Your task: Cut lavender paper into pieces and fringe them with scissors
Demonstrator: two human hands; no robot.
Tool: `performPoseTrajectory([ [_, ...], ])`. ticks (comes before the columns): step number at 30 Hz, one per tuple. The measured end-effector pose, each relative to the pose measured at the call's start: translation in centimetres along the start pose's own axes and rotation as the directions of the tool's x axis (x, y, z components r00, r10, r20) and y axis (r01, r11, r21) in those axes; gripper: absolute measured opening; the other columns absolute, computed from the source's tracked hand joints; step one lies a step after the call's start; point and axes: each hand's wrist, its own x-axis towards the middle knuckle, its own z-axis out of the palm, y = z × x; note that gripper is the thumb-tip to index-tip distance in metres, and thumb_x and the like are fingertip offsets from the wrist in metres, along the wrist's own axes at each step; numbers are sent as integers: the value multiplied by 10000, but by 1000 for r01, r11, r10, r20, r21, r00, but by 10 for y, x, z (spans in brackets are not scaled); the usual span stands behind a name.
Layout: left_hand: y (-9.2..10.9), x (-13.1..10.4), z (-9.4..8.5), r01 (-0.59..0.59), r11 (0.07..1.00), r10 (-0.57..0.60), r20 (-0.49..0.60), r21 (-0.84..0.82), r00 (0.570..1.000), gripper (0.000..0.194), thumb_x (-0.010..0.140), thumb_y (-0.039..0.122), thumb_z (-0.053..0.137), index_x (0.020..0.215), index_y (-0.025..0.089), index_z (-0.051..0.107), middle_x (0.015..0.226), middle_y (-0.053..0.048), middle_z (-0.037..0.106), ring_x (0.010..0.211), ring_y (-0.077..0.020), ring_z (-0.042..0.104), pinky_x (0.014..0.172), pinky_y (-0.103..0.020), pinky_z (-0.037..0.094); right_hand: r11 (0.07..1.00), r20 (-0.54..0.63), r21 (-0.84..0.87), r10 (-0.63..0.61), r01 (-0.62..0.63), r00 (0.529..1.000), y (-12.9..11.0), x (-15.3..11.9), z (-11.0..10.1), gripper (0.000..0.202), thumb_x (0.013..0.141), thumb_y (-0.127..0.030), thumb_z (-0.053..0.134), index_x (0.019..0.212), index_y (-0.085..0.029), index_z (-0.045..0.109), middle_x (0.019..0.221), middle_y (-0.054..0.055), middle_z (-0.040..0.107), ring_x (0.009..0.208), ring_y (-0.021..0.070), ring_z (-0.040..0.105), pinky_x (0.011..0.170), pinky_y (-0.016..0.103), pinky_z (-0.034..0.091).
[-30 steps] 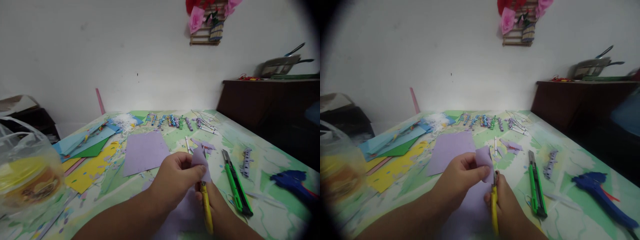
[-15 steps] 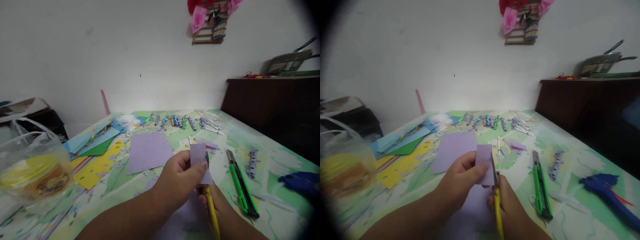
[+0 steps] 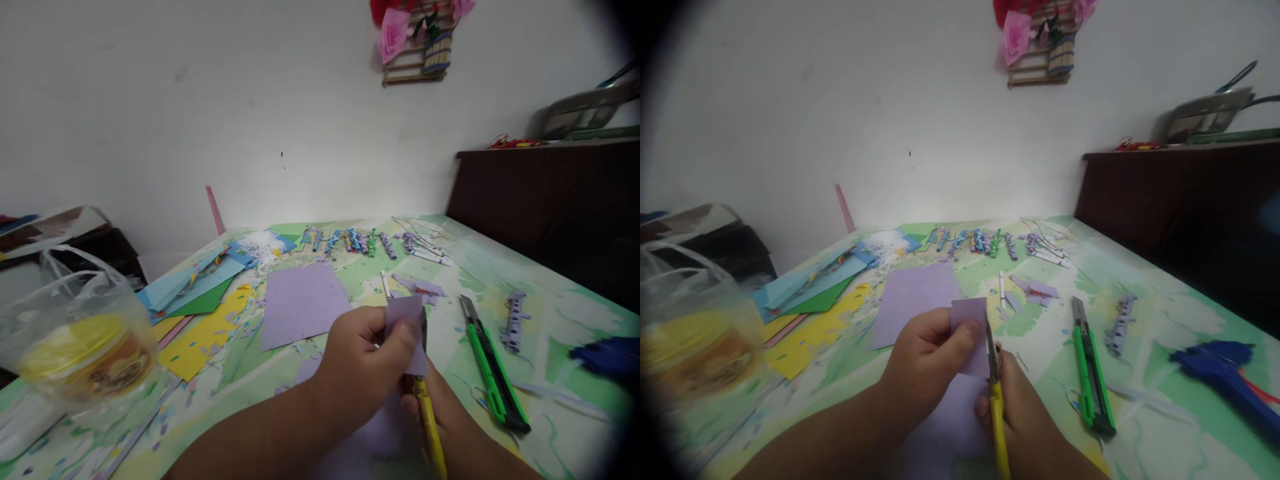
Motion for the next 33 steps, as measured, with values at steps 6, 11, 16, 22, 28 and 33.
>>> performPoseTrajectory([
  [6,0,0,1,-58,989,58,5,136,998,343,784,355,488,508,170,404,526,19,376,528,-95,365,498,-227,302,1000,-10,5,3,-3,1000,-3,1,1,462,852,-459,378,1247,-222,339,1049,88,523,974,260,502,867,450,407],
  [11,-3,1,2,-101,981,100,10,163,995,360,790,348,479,499,173,357,530,25,335,529,-93,351,507,-239,287,998,-22,21,59,-59,998,-6,-1,3,449,847,-449,380,1217,-195,376,847,45,560,706,200,533,690,385,475],
  [16,-3,1,3,-117,985,113,34,130,993,363,787,341,482,493,176,347,511,29,325,507,-88,337,491,-236,281,998,-59,9,62,-61,996,-5,-1,5,400,831,-443,402,1128,-177,435,849,53,557,785,228,539,745,406,456],
  [22,-8,3,4,-88,993,85,33,84,996,346,768,366,490,501,178,377,491,34,337,481,-87,359,455,-221,283,996,-78,67,63,-57,995,-2,1,10,386,769,-418,461,1070,-176,478,705,20,542,726,234,540,652,376,458],
  [28,-7,5,6,-9,1000,10,65,-6,998,328,760,397,478,529,182,385,477,41,352,450,-80,351,426,-214,266,978,-166,192,114,-81,979,7,0,13,245,728,-396,558,889,-215,521,589,-31,499,515,154,475,453,273,393],
  [33,-10,16,0,-126,958,144,-54,256,988,319,795,344,431,535,178,351,496,47,318,480,-76,309,460,-222,244,931,-257,363,124,-23,958,1,6,6,243,766,-467,559,800,-236,490,597,-45,477,436,98,404,372,216,330],
])
